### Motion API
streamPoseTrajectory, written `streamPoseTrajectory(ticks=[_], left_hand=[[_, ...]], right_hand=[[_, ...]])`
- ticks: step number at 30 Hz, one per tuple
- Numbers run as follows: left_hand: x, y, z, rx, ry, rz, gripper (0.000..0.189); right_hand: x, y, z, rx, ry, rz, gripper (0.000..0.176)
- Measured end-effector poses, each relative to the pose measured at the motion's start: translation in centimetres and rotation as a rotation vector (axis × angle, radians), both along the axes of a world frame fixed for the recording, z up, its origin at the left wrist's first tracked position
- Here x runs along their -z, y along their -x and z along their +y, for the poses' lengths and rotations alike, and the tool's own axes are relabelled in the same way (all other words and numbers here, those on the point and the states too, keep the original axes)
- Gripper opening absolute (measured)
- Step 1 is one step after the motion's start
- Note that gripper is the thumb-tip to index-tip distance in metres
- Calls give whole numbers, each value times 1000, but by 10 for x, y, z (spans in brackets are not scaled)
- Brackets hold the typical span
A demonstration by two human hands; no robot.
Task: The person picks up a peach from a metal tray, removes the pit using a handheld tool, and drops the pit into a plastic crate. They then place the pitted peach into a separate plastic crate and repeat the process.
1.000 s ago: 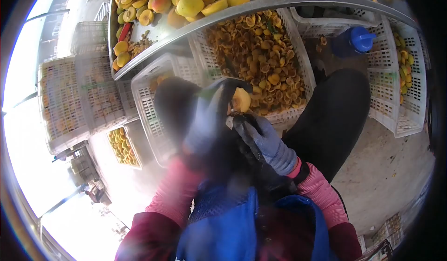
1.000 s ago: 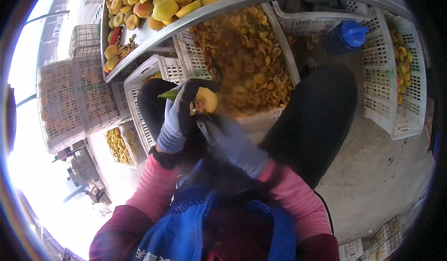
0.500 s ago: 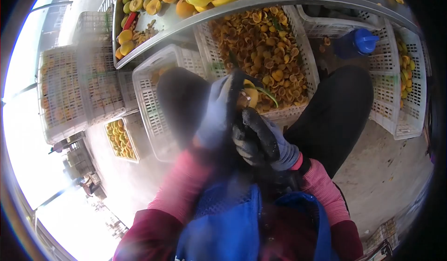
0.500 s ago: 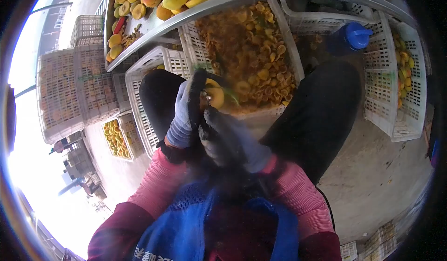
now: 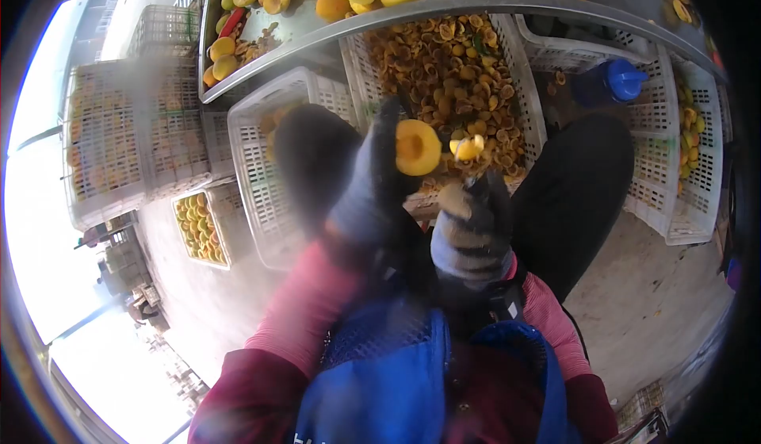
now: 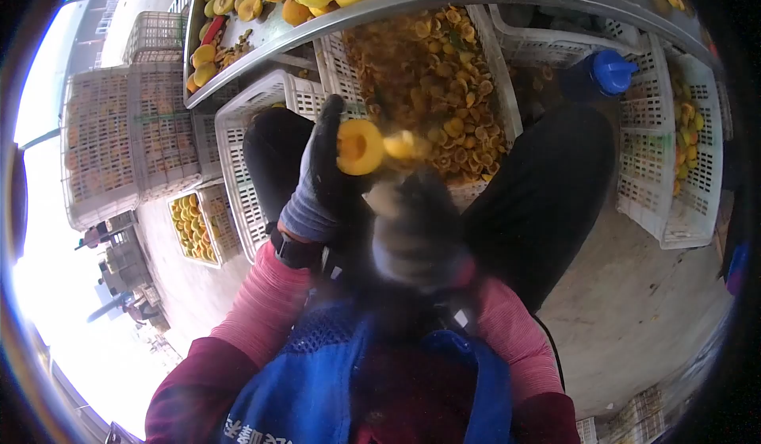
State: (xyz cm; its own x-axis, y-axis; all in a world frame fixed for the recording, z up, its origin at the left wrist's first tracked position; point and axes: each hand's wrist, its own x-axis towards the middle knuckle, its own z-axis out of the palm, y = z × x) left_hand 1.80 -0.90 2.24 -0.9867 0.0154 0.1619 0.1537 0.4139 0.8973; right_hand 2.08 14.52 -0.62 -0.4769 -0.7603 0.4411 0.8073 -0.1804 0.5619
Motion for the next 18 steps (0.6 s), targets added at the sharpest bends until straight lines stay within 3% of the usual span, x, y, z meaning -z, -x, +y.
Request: streamPoseTrajectory(ticks=[2,5,6,8,9,11,12,15,17,18], left_hand=[[-27,-3,-12,-68,335,107,64],[-44,-12,-32,-250,682,177,45],[-51,-10,-43,-316,800,212,40],[-57,-1,-91,-523,595,187,38],[-52,5,-129,-640,266,121,38],[-58,2,-168,-607,1260,-94,34],[-54,9,-177,-659,1222,-182,30],[-70,73,-108,-652,596,-24,31],[-57,124,-89,-532,571,-60,36],[-52,146,-77,-466,747,27,36]], right_hand=[[1,8,1,49,-173,-14,45],[35,-3,-11,-110,-292,-200,48],[35,-4,-8,-266,-619,-150,48],[29,-6,-8,-264,-640,-60,47],[26,-5,-7,-257,-653,-17,47],[15,3,-3,-231,-798,4,45],[11,7,-3,-225,-871,11,45],[25,11,-11,-318,-1023,-139,41],[12,9,-28,-160,-1384,-53,40],[8,8,-34,-71,-1559,-15,40]])
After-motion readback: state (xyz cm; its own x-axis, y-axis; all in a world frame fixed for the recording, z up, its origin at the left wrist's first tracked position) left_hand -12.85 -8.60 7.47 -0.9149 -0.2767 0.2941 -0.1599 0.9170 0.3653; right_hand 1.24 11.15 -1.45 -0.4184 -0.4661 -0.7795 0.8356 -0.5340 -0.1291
